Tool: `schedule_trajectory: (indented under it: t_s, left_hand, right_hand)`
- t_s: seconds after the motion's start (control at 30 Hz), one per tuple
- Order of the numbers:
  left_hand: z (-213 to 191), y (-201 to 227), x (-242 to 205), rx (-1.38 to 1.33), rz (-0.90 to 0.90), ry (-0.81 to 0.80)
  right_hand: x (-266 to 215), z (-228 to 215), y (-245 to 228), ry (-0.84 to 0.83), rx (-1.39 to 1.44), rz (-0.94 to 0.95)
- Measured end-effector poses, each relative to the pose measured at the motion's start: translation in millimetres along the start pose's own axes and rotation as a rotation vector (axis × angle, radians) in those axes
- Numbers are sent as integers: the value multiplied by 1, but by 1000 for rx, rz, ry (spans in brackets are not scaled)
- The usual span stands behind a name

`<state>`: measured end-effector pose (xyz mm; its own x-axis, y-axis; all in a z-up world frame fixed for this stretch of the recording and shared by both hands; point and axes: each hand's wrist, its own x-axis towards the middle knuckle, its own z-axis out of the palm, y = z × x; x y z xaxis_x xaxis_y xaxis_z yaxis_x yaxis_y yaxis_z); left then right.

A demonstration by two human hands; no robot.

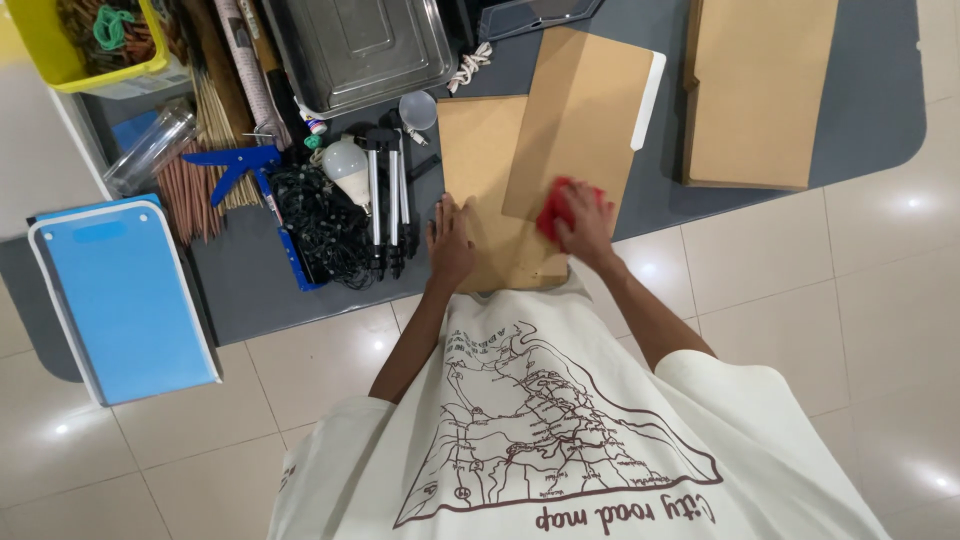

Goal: The person wipes the surface of a brown paper sheet with a red cloth. They fold the cloth and continue wiping different sections of the paper, then move the sheet aside to wipe another one.

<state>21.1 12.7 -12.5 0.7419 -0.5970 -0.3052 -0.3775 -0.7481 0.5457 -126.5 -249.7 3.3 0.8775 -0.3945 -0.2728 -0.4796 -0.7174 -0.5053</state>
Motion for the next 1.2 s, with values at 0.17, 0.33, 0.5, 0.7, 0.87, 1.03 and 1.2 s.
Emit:
schedule_trajectory:
  t_s: [0.17, 0.33, 0.5, 0.7, 0.87, 1.03, 1.2]
  left_hand:
    - [-5, 17, 10, 89, 2, 51]
    - [3, 44, 29, 122, -64, -5]
    - [20, 38, 37, 25, -49, 7]
    - [30, 61, 34, -137, -88, -95]
    - [58, 86, 34, -405, -314, -27]
    - [86, 56, 45, -267, -172, 243]
    - [74, 56, 61, -469, -268, 316]
  right_hand:
    - [9, -7, 43, 221, 35, 321]
    - [9, 4, 39, 237, 30, 383]
    - [-13, 13, 5, 153, 12, 271]
    - [-30, 21, -15, 95, -62, 76]
    - [-32, -4, -15, 22, -56, 21]
    - [-29, -51, -1, -10, 148, 115]
    - [-18, -57, 48, 362, 302, 141]
